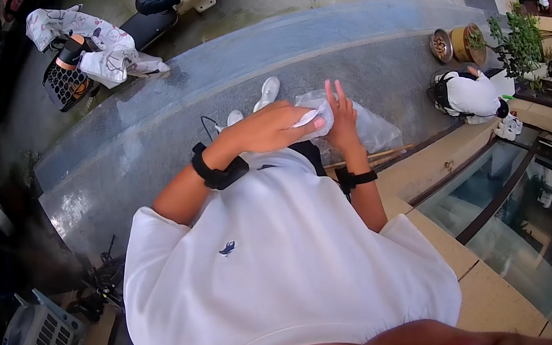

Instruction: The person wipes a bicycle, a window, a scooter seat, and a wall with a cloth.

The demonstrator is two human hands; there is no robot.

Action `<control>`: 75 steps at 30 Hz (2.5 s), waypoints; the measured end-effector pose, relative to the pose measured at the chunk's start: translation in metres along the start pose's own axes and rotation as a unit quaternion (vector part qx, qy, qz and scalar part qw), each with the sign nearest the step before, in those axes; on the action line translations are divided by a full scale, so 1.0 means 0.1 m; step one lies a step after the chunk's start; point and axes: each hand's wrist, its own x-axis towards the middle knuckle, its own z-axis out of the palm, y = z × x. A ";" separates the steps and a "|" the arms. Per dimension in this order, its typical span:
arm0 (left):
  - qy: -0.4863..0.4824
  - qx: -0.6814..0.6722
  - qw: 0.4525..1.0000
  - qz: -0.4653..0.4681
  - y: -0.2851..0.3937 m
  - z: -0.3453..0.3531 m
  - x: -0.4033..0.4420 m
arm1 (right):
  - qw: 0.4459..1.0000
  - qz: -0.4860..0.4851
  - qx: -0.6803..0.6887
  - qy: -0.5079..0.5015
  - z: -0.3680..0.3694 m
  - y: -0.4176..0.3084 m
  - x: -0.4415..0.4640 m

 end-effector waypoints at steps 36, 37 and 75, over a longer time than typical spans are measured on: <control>0.221 0.029 0.972 -0.079 -2.11 -3.46 2.70 | 0.886 0.234 0.392 -0.074 0.86 2.21 5.53; 0.217 -0.028 0.969 -0.113 -2.22 -3.53 2.70 | 0.877 0.216 0.421 -0.086 0.82 1.87 5.65; 0.233 0.120 0.910 -0.323 -3.64 -5.25 4.81 | 0.867 -0.088 0.454 -0.182 0.91 2.59 8.61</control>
